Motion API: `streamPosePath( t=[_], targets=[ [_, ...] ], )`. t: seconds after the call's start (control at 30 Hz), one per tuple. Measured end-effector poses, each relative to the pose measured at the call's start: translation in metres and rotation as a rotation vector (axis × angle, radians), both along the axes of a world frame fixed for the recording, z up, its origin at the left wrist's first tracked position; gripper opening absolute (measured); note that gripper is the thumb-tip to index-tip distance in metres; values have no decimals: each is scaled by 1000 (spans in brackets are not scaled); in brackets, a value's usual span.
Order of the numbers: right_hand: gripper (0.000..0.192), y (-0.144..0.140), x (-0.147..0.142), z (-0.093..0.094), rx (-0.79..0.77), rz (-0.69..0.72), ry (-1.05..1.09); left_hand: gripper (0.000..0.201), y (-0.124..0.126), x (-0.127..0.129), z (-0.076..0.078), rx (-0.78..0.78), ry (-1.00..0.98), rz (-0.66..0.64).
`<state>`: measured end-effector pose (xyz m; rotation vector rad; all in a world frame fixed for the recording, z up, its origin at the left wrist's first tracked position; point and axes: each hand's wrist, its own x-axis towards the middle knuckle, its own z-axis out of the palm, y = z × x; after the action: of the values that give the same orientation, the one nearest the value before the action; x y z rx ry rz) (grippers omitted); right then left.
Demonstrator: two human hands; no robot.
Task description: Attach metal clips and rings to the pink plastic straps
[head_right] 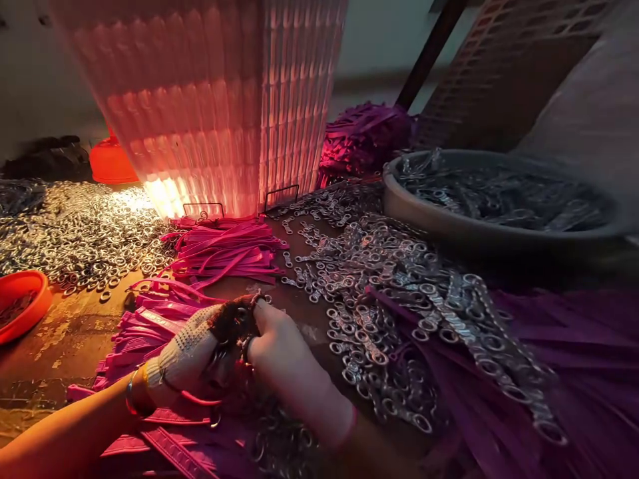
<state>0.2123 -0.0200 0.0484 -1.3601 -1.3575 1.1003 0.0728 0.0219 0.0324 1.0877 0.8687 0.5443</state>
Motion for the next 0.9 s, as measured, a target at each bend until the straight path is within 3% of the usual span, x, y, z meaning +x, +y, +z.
streamPosePath(
  t=[0.07,0.2,0.27,0.5,0.57,0.67,0.77,0.83,0.9],
  targets=[
    [42,0,4,-5,-10,-13,111,26,2,7,3,-8,-45,33],
    [31,-5,13,-10,-52,-198,196,25,7,17,8,-310,-118,-50],
    [31,-9,17,-11,-105,-272,267,25,9,15,10,-381,-146,-82],
    [32,-13,14,-11,-80,-300,316,23,-1,6,15,-133,-46,-87],
    [31,-15,13,-13,-8,-281,151,27,-5,5,15,-82,13,-47],
    [45,-19,13,-16,129,-220,-386,29,-7,1,16,60,117,-51],
    [50,-21,16,-15,263,-68,-879,13,-5,-7,19,300,196,-135],
    [39,-22,16,-14,329,37,-1036,10,-4,-11,21,312,222,-154],
    [24,-23,16,-14,375,63,-1127,17,-5,-13,21,190,213,-165]
  ],
)
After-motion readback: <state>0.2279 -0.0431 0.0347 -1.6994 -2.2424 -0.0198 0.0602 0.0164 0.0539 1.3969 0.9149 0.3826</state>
